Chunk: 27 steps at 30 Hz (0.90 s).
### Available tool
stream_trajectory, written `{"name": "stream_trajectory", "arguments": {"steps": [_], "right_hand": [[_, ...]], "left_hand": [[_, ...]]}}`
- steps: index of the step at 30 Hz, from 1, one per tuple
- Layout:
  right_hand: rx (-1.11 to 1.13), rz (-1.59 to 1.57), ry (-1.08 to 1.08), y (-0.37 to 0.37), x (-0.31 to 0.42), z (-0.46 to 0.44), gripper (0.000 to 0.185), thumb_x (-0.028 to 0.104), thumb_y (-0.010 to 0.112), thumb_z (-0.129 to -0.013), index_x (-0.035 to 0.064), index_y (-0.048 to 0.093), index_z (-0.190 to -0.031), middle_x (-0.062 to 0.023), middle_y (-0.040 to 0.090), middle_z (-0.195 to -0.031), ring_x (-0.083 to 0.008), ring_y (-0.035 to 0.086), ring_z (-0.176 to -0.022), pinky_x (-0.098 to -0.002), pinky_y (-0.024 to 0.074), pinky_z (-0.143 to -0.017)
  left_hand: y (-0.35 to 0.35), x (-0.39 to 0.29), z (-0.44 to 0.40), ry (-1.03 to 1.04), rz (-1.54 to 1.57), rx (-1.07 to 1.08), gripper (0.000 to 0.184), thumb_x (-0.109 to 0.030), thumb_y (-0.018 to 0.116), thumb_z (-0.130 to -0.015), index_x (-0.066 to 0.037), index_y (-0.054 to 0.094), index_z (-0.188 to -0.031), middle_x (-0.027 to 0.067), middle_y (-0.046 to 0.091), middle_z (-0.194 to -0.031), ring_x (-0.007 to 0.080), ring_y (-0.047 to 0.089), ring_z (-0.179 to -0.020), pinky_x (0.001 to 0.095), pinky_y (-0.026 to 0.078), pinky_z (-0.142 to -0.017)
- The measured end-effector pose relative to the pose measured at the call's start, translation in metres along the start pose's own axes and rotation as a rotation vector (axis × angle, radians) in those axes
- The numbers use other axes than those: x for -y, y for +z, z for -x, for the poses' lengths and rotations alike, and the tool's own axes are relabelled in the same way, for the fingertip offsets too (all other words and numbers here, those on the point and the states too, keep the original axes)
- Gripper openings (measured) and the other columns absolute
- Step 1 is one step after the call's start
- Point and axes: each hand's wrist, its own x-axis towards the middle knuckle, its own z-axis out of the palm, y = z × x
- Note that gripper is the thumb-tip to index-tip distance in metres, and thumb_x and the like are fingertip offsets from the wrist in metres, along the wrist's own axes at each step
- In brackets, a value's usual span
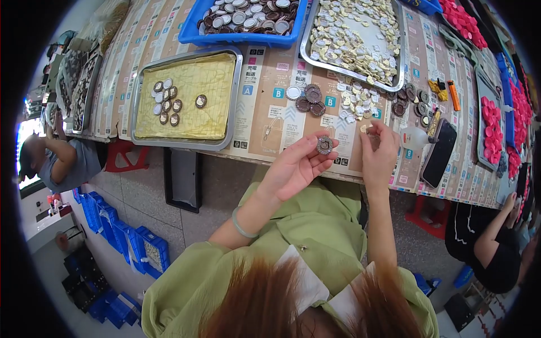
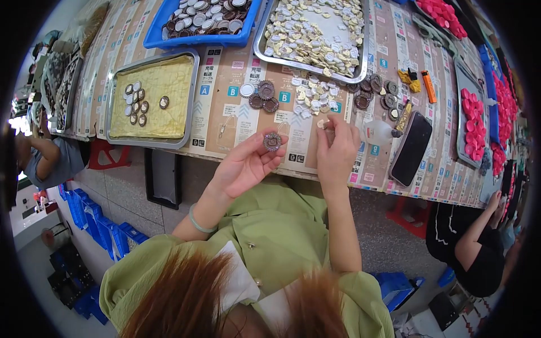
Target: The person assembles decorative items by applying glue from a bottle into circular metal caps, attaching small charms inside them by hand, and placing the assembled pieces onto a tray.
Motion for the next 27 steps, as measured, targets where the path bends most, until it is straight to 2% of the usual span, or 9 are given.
{"name": "stream_trajectory", "arguments": {"steps": [5, 8, 11, 15, 27], "right_hand": [[0.015, -0.055, 0.036, 0.0, 0.002, 0.002, 0.022, 0.001, 0.06, -0.069, 0.0015, 0.053, -0.09, -0.0097, 0.056, -0.081, -0.0253, 0.05, -0.08, -0.0335, 0.0387, -0.073], [0.021, -0.259, 0.031, -0.014, 0.02, 0.005, 0.02, 0.0, 0.061, -0.068, 0.0015, 0.054, -0.086, -0.0091, 0.055, -0.079, -0.0241, 0.051, -0.08, -0.0311, 0.0406, -0.07], [0.186, -0.429, -0.13, -0.027, 0.041, 0.006, 0.018, -0.004, 0.063, -0.065, 0.0012, 0.056, -0.081, -0.0086, 0.057, -0.079, -0.0236, 0.053, -0.078, -0.0304, 0.042, -0.068], [0.203, -0.409, -0.228, -0.022, 0.045, 0.009, 0.017, -0.004, 0.063, -0.064, 0.001, 0.057, -0.08, -0.0083, 0.058, -0.079, -0.024, 0.052, -0.077, -0.0313, 0.0426, -0.067], [0.178, -0.319, -0.308, -0.021, 0.044, 0.012, 0.016, -0.003, 0.062, -0.062, 0.0026, 0.061, -0.077, -0.006, 0.059, -0.079, -0.0231, 0.052, -0.079, -0.0305, 0.0429, -0.066]], "left_hand": [[0.003, 0.001, -0.002, -0.018, 0.005, 0.003, 0.03, -0.016, 0.04, -0.089, -0.003, 0.042, -0.116, 0.0157, 0.051, -0.111, 0.0211, 0.055, -0.092, 0.0309, 0.046, -0.082], [0.003, 0.002, -0.002, -0.02, 0.005, 0.003, 0.03, -0.017, 0.041, -0.089, -0.004, 0.042, -0.116, 0.0142, 0.051, -0.111, 0.0203, 0.054, -0.093, 0.0309, 0.045, -0.083], [0.004, 0.004, -0.002, -0.038, 0.01, 0.013, 0.03, -0.017, 0.044, -0.088, -0.004, 0.043, -0.115, 0.01, 0.053, -0.105, 0.0177, 0.053, -0.091, 0.0296, 0.044, -0.082], [0.011, 0.005, -0.001, -0.054, -0.007, 0.02, 0.028, -0.017, 0.046, -0.088, -0.004, 0.045, -0.113, 0.0047, 0.053, -0.096, 0.0141, 0.052, -0.087, 0.0285, 0.043, -0.081], [0.013, 0.006, 0.001, -0.05, -0.054, 0.039, 0.025, -0.016, 0.045, -0.088, -0.003, 0.047, -0.11, 0.0057, 0.053, -0.099, 0.0132, 0.052, -0.088, 0.027, 0.043, -0.081]]}}
